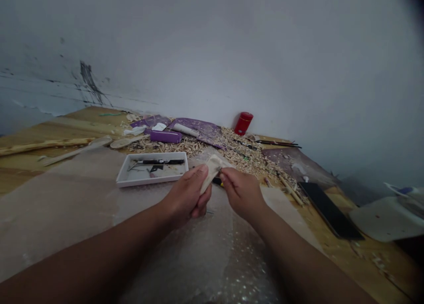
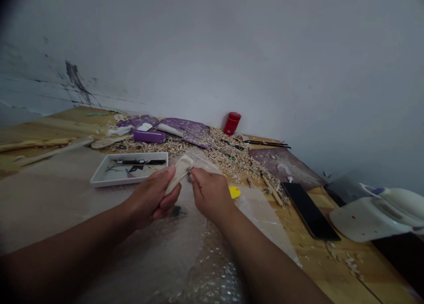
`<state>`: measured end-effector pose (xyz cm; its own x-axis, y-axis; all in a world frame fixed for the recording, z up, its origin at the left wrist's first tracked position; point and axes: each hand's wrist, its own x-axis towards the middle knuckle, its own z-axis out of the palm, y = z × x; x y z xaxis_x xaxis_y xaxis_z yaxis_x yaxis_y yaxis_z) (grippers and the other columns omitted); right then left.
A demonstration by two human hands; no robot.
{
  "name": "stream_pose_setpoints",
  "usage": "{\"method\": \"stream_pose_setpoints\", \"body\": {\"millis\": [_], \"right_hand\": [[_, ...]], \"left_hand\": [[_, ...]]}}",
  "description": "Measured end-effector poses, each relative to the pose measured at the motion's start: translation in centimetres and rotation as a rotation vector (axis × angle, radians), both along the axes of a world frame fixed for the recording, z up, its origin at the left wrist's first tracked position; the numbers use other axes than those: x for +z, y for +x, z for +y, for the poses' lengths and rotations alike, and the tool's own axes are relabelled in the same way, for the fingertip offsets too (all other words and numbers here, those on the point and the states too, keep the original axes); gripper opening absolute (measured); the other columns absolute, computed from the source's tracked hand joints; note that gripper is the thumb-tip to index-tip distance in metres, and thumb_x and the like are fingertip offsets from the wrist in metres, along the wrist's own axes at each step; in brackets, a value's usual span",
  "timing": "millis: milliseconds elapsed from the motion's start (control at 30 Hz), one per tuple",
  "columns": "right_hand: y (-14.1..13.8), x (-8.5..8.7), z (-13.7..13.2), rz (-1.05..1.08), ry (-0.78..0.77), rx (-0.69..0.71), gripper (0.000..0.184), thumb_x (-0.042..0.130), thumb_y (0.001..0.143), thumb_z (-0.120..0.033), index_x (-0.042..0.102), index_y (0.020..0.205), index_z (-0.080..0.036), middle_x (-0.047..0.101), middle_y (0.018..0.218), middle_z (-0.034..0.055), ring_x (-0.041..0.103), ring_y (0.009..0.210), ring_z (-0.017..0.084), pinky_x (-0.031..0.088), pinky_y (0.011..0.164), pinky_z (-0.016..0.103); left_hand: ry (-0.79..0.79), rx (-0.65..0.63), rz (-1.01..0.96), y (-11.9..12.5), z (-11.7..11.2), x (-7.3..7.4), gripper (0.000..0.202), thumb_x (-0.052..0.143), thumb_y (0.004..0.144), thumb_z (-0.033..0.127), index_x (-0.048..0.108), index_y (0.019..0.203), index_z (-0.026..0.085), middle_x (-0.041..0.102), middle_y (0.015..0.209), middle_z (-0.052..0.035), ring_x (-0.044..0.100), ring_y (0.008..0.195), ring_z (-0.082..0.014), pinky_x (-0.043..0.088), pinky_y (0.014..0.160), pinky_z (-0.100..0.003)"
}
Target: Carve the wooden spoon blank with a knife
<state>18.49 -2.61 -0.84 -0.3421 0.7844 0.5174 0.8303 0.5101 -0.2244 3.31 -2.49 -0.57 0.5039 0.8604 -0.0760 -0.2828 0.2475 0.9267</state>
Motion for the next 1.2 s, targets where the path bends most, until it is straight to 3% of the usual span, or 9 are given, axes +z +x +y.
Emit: {"method": "stream_pose_setpoints", "body": {"millis": [133,267,433,567,700,833,967,1100,1200], "right_hand": [[-0.39,0.02,-0.31,-0.021,-0.001,0.027,0.025,0.031,0.086,-0.026,0.051,0.073,-0.018,0.052,0.057,-0.0008,0.048,0.052,0.011,0.029,0.052,0.021],[-0.33,-0.09,-0.08,-0.020,-0.002,-0.037,0.022,0.032,0.086,-0.025,0.051,0.076,-0.018,0.055,0.062,0.0003,0.050,0.056,0.012,0.029,0.053,0.021],[-0.56,-0.09,-0.18,-0.076,-0.016,0.041,0.021,0.033,0.085,-0.024,0.049,0.074,-0.018,0.055,0.061,-0.0005,0.050,0.055,0.011,0.030,0.055,0.021],[-0.40,0.02,-0.18,-0.078,0.002,-0.049,0.021,0.033,0.085,-0.024,0.051,0.075,-0.018,0.055,0.060,0.0003,0.050,0.054,0.012,0.028,0.052,0.021],[-0.37,-0.01,-0.20,-0.098,-0.001,0.019,0.022,0.032,0.085,-0.023,0.050,0.073,-0.018,0.054,0.059,-0.0003,0.049,0.054,0.011,0.029,0.054,0.021],[-0.32,-0.04,-0.15,-0.096,0.017,-0.047,0.023,0.032,0.085,-0.024,0.051,0.074,-0.018,0.053,0.058,0.0002,0.049,0.053,0.012,0.027,0.052,0.022],[-0.44,0.00,-0.29,-0.083,0.017,0.029,0.023,0.032,0.086,-0.024,0.050,0.073,-0.018,0.054,0.059,-0.0001,0.049,0.054,0.011,0.029,0.054,0.021],[-0.44,0.01,-0.29,-0.083,0.026,-0.038,0.024,0.031,0.086,-0.025,0.050,0.074,-0.018,0.053,0.058,0.0002,0.049,0.053,0.012,0.028,0.052,0.022],[-0.51,0.00,-0.32,-0.078,0.017,0.022,0.024,0.030,0.087,-0.024,0.049,0.074,-0.018,0.053,0.060,0.0004,0.050,0.056,0.012,0.030,0.055,0.021]], "left_hand": [[0.003,0.006,0.005,0.05,0.08,0.09,0.030,0.033,0.081,0.049,0.038,0.072,0.021,0.033,0.035,0.0105,0.019,0.022,-0.0032,0.020,0.025,-0.015],[0.009,0.004,0.024,0.08,0.16,0.12,0.032,0.032,0.080,0.050,0.038,0.069,0.020,0.032,0.034,0.0103,0.020,0.021,-0.0036,0.021,0.025,-0.015],[0.008,0.029,0.018,0.08,0.11,0.04,0.033,0.032,0.080,0.050,0.037,0.067,0.020,0.033,0.034,0.0099,0.020,0.021,-0.0033,0.020,0.025,-0.015],[0.038,0.010,0.036,0.07,0.17,-0.15,0.032,0.033,0.080,0.050,0.039,0.070,0.020,0.033,0.035,0.0100,0.021,0.021,-0.0035,0.020,0.025,-0.015],[0.062,0.019,0.060,0.04,0.22,-0.17,0.032,0.031,0.080,0.050,0.037,0.069,0.020,0.033,0.035,0.0102,0.022,0.022,-0.0034,0.022,0.025,-0.015],[0.100,0.022,0.083,-0.04,0.20,-0.17,0.031,0.030,0.081,0.049,0.039,0.074,0.021,0.034,0.037,0.0105,0.022,0.022,-0.0035,0.022,0.025,-0.014],[0.146,0.029,0.094,-0.12,0.16,-0.24,0.031,0.029,0.082,0.048,0.037,0.072,0.020,0.034,0.037,0.0103,0.024,0.023,-0.0035,0.023,0.026,-0.014],[0.170,0.019,0.096,-0.09,0.01,-0.09,0.028,0.030,0.082,0.047,0.037,0.075,0.021,0.034,0.038,0.0106,0.024,0.024,-0.0036,0.025,0.026,-0.014],[0.187,0.029,0.098,-0.11,-0.07,0.08,0.028,0.029,0.083,0.046,0.037,0.074,0.021,0.034,0.038,0.0105,0.024,0.024,-0.0038,0.025,0.027,-0.014]]}}
